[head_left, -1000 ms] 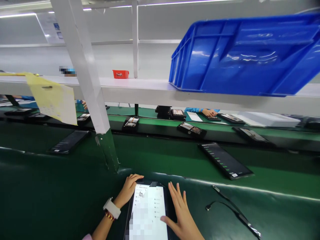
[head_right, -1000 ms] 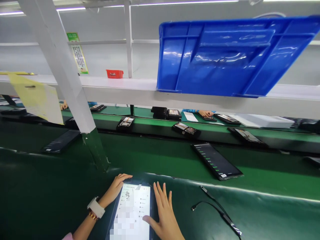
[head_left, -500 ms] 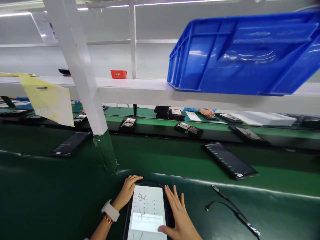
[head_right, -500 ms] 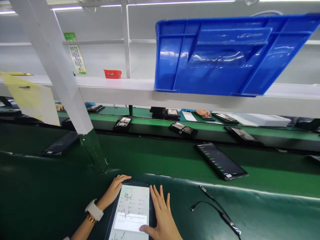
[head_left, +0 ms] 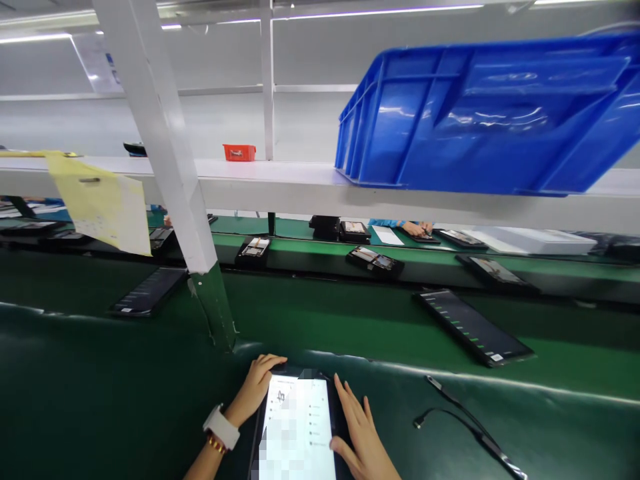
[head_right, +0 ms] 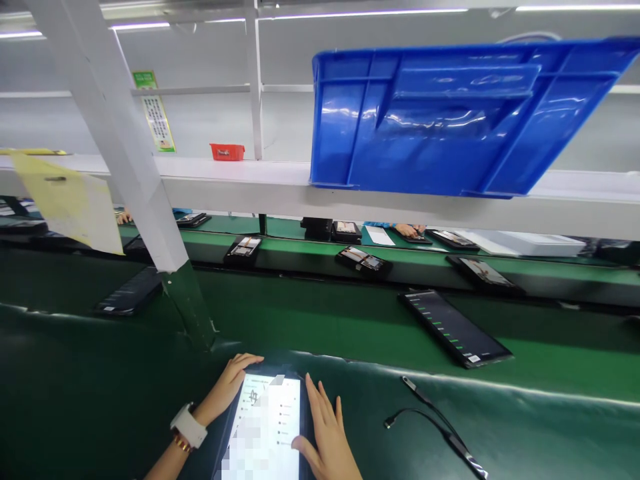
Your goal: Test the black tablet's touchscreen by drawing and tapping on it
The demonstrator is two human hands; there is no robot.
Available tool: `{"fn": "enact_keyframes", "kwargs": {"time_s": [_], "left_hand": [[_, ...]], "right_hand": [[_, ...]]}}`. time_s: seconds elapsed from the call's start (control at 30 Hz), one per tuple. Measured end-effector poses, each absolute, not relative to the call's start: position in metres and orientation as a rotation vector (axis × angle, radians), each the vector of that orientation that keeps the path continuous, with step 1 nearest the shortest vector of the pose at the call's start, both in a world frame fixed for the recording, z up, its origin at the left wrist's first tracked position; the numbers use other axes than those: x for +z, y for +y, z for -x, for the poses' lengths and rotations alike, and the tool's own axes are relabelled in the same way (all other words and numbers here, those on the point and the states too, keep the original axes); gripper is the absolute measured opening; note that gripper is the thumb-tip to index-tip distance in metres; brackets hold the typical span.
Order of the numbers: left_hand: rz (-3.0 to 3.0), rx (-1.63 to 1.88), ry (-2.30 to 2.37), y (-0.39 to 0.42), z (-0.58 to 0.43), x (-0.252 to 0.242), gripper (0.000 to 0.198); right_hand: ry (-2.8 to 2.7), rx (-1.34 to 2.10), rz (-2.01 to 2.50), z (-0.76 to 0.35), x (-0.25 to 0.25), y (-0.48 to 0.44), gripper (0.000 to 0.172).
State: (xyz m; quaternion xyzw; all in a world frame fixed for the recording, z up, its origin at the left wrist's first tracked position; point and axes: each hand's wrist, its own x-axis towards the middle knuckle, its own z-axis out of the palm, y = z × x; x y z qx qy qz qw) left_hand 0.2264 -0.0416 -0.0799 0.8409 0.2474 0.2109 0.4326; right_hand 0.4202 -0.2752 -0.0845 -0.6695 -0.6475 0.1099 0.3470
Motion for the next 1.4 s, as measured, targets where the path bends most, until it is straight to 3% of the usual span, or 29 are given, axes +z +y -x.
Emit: {"fn": "enact_keyframes", "kwargs": {"time_s": [0.37,1.4], "left_hand": [[-2.086,0.519,0.625,-0.0450,-0.2252,-0.0719,0.053],[-2.065,0.483,0.617,-0.0417,-0.2250,-0.0706,0.053]], "right_hand": [[-1.737,0.242,1.717,-0.4193,-0.0807,-0.2737,0.075],[-1.717,0.297,1.750,-0.4212,-0.0810,-0.2734,0.073]]}}
